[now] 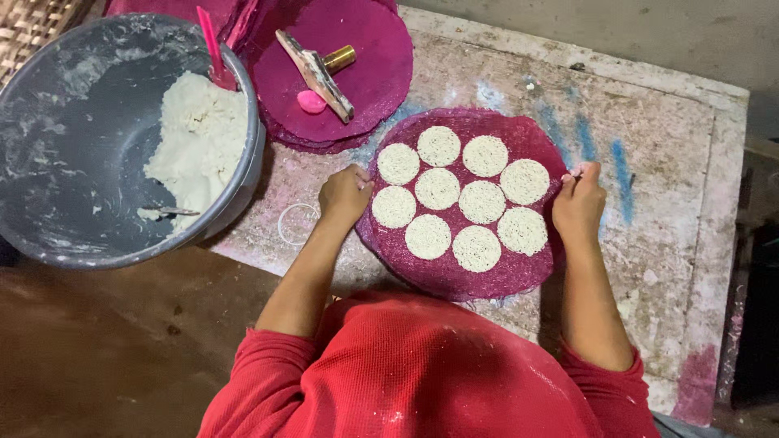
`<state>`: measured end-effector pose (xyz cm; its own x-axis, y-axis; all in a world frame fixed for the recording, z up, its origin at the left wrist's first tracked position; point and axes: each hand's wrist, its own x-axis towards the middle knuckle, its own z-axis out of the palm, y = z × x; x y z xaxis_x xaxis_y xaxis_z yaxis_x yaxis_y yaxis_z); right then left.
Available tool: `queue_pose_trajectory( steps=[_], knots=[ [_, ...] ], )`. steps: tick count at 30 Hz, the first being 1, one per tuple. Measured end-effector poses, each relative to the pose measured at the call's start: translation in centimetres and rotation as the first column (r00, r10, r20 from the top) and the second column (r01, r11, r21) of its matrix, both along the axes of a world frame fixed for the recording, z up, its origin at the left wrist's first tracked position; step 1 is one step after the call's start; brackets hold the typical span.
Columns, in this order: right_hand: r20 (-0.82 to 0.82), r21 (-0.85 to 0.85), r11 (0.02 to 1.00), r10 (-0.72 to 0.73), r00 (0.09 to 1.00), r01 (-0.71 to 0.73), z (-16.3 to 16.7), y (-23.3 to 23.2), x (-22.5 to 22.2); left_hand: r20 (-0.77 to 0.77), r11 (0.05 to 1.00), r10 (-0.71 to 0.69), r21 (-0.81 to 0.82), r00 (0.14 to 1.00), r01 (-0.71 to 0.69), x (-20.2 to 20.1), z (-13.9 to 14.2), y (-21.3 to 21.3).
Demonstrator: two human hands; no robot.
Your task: The person uses a manual lever press to squeeze portions of dough into flat round crackers, placing each pressed cracker onto round pink drying mats. They refill the press with dough from a large basin, arrange the crackers in rows, and swap in fresh mats as they fill.
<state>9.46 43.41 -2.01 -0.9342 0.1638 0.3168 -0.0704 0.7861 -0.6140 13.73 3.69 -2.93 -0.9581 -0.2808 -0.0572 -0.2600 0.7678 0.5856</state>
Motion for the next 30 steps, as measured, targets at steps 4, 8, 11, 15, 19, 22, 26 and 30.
queue_pose_trajectory(
  steps=[4, 8, 11, 15, 19, 22, 26, 30],
  knots=[
    [-0.005, -0.034, 0.999, 0.028, 1.0, -0.028, -0.2, 0.8, 0.0, 0.008, 1.0, -0.012, -0.017, 1.0, 0.012, -0.1, 0.7, 0.9],
    [0.076, -0.106, 0.994, 0.008, 0.997, 0.0, -0.2, 1.3, 0.1, 0.028, 0.991, -0.029, -0.131, 0.999, 0.033, -0.1, 0.9, 1.8],
    [0.14, -0.169, 0.985, 0.001, 0.99, 0.023, -0.5, 1.5, 0.1, 0.092, 0.969, -0.048, -0.238, 0.995, 0.069, -0.7, 0.7, 2.2],
    [-0.034, -0.075, 0.994, 0.08, 0.996, -0.082, -1.1, 2.0, 0.0, 0.176, 0.929, -0.069, -0.349, 0.982, 0.128, -1.9, 0.1, 2.5],
    [-0.089, -0.101, 0.985, 0.131, 0.987, -0.14, -1.5, 2.7, 0.2, 0.062, 0.957, -0.131, -0.254, 0.989, 0.142, -1.8, 0.3, 2.5],
    [-0.141, -0.131, 0.975, 0.16, 0.977, -0.178, -1.7, 3.2, 0.4, -0.072, 0.974, -0.175, 0.131, 0.982, 0.183, -1.4, 1.1, 2.4],
    [-0.106, -0.204, 0.971, 0.108, 0.989, -0.127, -1.0, 4.7, 0.1, -0.195, 0.924, -0.169, 0.309, 0.966, 0.224, -2.3, 3.8, 4.1],
    [-0.12, -0.211, 0.975, 0.039, 0.992, -0.064, 1.0, 9.9, -1.0, -0.33, 0.832, -0.309, 0.359, 0.892, 0.422, -6.2, 6.3, 9.2]
  ],
)
